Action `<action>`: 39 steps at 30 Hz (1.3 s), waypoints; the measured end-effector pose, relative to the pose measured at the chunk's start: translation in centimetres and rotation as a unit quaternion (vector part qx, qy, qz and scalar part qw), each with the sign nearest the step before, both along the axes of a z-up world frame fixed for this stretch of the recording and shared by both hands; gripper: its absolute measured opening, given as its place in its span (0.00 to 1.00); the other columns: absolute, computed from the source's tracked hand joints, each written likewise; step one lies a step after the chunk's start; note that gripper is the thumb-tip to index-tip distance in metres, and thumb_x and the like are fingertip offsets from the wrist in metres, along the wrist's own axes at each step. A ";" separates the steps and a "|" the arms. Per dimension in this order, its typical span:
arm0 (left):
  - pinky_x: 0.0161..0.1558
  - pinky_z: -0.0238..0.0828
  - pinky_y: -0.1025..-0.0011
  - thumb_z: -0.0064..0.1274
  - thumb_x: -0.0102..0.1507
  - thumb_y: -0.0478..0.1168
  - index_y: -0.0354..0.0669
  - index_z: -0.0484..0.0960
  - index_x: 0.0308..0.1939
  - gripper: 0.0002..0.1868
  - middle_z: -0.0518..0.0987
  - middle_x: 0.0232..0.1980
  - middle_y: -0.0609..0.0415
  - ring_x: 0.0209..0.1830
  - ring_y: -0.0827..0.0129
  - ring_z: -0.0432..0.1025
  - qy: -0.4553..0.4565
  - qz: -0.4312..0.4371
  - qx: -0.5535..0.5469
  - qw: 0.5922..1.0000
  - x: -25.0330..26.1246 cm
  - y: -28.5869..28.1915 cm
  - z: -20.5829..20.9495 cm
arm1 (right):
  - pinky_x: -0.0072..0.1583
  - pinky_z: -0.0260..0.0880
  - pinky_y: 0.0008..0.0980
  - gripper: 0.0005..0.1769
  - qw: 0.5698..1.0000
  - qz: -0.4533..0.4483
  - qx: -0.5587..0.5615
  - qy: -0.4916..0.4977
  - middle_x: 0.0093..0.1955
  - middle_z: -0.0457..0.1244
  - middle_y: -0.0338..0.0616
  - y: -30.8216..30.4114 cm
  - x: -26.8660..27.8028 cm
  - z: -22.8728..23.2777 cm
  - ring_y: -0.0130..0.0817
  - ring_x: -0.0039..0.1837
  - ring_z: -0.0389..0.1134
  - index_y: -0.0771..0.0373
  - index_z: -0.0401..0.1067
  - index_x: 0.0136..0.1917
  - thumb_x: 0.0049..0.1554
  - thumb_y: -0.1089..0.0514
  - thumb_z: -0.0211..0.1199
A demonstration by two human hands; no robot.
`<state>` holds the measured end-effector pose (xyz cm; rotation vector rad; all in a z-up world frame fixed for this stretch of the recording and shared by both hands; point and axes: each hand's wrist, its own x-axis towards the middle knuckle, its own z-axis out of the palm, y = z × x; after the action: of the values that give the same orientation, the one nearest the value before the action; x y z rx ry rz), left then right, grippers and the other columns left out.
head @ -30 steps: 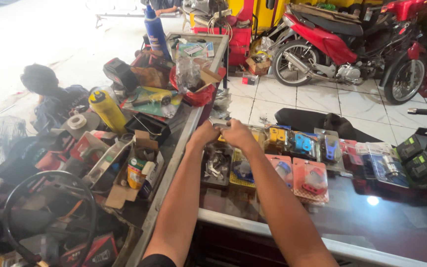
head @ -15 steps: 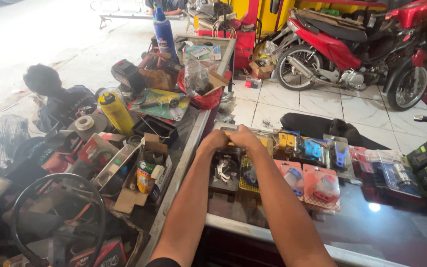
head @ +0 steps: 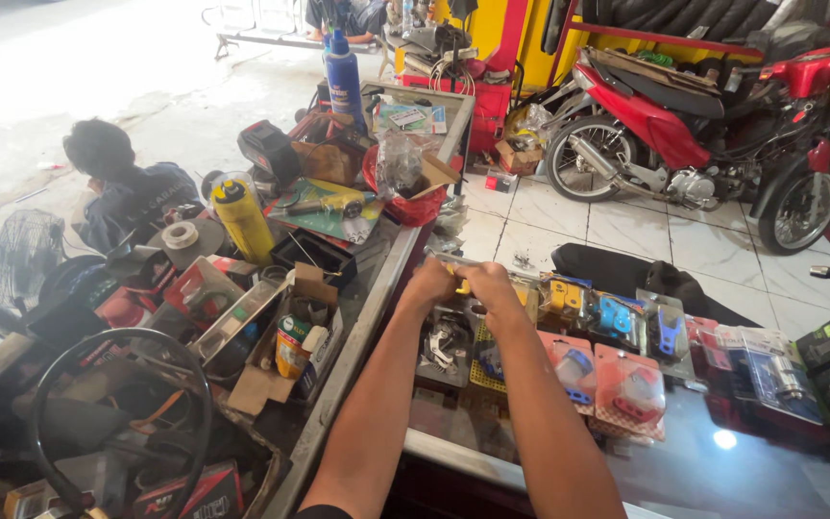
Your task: The person sorts and organizes various motorcycle parts on a glass counter, including packaged handlebar grips and other small hardware components, by placing them onto display racks or into containers.
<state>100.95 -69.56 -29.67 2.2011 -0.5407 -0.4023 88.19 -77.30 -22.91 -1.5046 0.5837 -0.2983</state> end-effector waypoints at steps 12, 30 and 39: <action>0.65 0.65 0.55 0.71 0.52 0.43 0.36 0.52 0.65 0.49 0.59 0.71 0.31 0.67 0.37 0.64 -0.001 0.093 -0.164 0.982 -5.4 2.5 6.1 | 0.51 0.70 0.31 0.20 0.996 -0.047 0.016 -0.076 0.52 0.70 0.47 2.8 -3.0 4.0 0.34 0.50 0.70 0.67 0.75 0.58 0.53 0.57 0.68; 0.66 0.66 0.67 0.56 0.59 0.26 0.33 0.57 0.72 0.39 0.70 0.64 0.45 0.65 0.64 0.68 0.104 -0.085 -0.554 0.822 -21.4 7.7 18.4 | 0.69 0.63 0.36 0.26 0.915 -0.161 -0.290 -0.228 0.72 0.61 0.51 7.7 -17.1 11.6 0.38 0.71 0.63 0.65 0.62 0.76 0.65 0.61 0.56; 0.60 0.68 0.69 0.48 0.70 0.40 0.36 0.65 0.68 0.23 0.73 0.58 0.47 0.57 0.68 0.69 0.236 -0.154 -0.442 0.852 -28.7 7.8 17.4 | 0.72 0.60 0.35 0.35 0.920 -0.204 -0.207 -0.262 0.74 0.59 0.52 8.9 -25.5 7.8 0.35 0.74 0.61 0.68 0.51 0.81 0.64 0.61 0.58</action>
<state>72.25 -61.79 -12.26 1.0735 -0.6352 -0.6753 62.66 -68.38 -15.14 -1.6000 0.4064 -1.1718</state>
